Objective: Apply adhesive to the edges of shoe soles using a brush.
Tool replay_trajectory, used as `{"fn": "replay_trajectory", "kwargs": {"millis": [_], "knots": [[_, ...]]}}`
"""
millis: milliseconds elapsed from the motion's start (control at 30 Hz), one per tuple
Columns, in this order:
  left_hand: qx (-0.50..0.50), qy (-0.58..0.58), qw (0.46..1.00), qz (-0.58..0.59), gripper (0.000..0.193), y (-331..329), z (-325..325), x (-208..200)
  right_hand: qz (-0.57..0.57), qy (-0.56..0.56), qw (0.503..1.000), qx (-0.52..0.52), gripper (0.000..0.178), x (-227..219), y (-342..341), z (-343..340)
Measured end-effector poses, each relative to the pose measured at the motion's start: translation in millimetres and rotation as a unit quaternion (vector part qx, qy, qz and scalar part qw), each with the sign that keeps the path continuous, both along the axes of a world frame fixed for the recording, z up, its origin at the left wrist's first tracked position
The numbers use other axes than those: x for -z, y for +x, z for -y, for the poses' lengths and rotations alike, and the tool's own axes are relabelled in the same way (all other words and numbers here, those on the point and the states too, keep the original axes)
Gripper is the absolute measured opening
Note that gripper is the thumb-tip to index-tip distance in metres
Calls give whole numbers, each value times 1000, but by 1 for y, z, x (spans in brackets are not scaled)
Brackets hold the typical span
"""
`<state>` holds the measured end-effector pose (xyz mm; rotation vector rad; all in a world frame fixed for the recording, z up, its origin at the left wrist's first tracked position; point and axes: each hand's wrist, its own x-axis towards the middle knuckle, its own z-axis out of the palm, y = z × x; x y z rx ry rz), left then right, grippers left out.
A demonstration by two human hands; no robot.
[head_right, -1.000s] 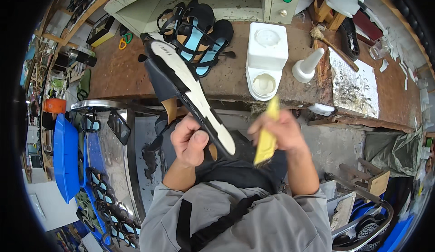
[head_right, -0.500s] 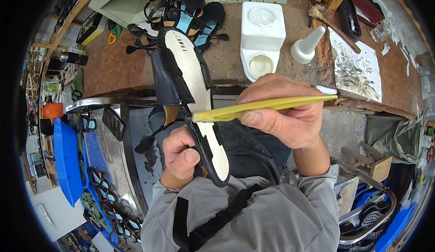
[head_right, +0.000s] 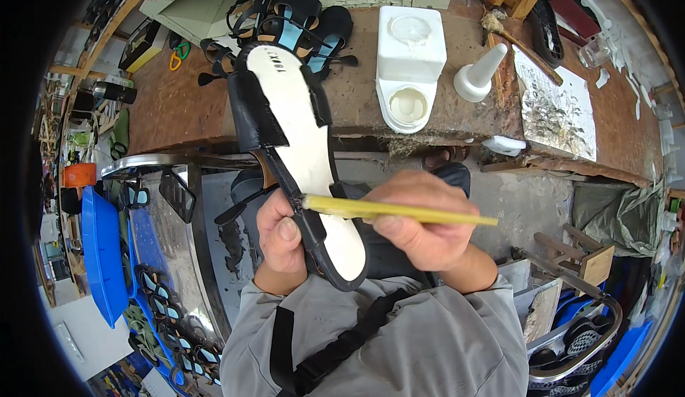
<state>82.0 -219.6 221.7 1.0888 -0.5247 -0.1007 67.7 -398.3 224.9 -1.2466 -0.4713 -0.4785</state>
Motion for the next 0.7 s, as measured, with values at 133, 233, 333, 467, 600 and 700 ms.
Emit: {"fn": "replay_trajectory", "kwargs": {"millis": [133,233,333,467,600,700], "knots": [[-9,7,1000,2,25,-1,-4,5,69,-71,995,24,17,-1,-8,0],[-24,-6,1000,-9,26,-2,-2,2,88,-93,991,27,19,-3,-12,-1],[-25,-27,999,-16,25,-5,1,-3,112,-110,987,35,22,0,-17,-1],[-40,-20,994,-103,35,-10,0,-8,160,-134,977,37,22,4,-21,-2],[5,-60,998,-31,23,-7,0,-6,187,-147,970,48,18,5,-28,2],[7,-55,998,-10,25,-8,2,-3,72,-34,997,-19,13,-1,-36,10]]}}
